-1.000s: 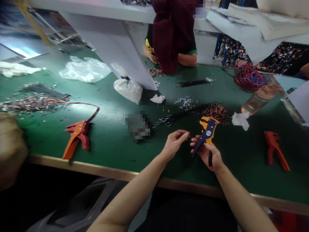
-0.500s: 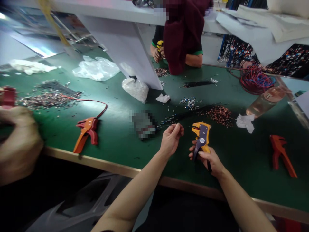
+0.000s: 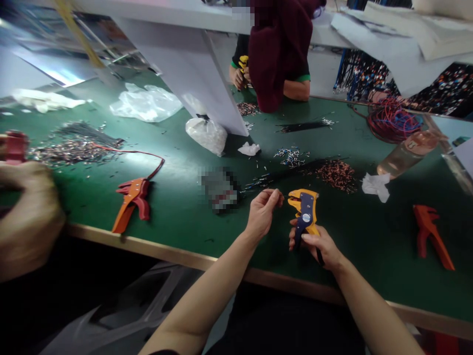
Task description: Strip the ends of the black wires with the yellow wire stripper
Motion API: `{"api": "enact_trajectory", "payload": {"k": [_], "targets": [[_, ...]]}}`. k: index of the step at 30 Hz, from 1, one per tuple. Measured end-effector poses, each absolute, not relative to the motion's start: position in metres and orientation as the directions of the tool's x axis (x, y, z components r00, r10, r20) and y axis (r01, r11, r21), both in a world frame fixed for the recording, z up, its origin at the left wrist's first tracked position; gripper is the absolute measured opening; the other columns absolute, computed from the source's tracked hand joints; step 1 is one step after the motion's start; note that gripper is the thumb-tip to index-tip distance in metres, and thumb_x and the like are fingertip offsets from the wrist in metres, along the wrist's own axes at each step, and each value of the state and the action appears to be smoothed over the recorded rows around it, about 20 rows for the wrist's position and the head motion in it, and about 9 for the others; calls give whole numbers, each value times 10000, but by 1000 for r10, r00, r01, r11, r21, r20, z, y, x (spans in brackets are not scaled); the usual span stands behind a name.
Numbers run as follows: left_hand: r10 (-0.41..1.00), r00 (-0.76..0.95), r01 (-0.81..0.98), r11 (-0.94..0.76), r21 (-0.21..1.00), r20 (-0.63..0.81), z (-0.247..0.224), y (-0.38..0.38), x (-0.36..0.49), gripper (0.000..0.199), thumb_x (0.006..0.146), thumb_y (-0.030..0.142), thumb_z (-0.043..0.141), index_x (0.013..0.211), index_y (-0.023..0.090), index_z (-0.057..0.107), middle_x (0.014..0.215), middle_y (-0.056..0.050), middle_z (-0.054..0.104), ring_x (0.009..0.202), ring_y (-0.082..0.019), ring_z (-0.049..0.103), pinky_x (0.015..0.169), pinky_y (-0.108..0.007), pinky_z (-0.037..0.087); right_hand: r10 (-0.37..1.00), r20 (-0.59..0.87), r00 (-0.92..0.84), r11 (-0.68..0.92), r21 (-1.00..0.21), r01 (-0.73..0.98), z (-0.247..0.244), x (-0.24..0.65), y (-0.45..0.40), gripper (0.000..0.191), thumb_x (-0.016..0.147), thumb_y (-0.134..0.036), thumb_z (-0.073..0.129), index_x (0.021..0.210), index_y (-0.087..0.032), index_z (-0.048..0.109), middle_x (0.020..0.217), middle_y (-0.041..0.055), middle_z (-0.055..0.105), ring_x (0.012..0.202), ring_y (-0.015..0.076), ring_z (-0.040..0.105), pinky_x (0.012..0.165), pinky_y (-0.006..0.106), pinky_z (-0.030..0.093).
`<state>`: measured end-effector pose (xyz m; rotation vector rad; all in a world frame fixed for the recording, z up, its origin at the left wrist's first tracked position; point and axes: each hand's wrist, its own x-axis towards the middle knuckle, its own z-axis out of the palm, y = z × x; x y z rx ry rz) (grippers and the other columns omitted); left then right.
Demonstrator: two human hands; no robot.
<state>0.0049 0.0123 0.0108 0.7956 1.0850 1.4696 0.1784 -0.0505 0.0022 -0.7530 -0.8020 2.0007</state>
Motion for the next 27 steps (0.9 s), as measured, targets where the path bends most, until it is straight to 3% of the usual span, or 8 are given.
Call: {"api": "enact_trajectory", "payload": {"k": [17, 22, 27], "targets": [[987, -151, -348, 0, 938, -56, 12, 10, 6, 402, 684, 538, 809, 688, 166, 655, 640, 1, 653, 568, -90, 532, 606, -246, 462, 886, -247, -392, -420, -786, -454, 4, 170, -58, 295, 774, -382, 807, 889, -143, 678, 669, 7, 628, 512, 124, 582, 488, 271, 497], [984, -167, -321, 5, 947, -62, 10, 10, 6, 382, 682, 521, 813, 695, 166, 670, 654, 1, 654, 573, -92, 534, 602, -247, 459, 896, -289, -336, -428, -765, -481, 1, 168, -58, 278, 777, -378, 797, 809, -166, 620, 553, -58, 532, 367, 62, 410, 350, 197, 343], [975, -211, -330, -7, 944, -66, 9, 12, 6, 396, 662, 531, 823, 710, 166, 678, 636, 7, 647, 570, -89, 540, 590, -235, 457, 901, -245, -357, -413, -736, -537, 2, 170, -54, 295, 760, -380, 795, 923, -169, 669, 696, 5, 631, 529, 132, 571, 502, 285, 503]]}}
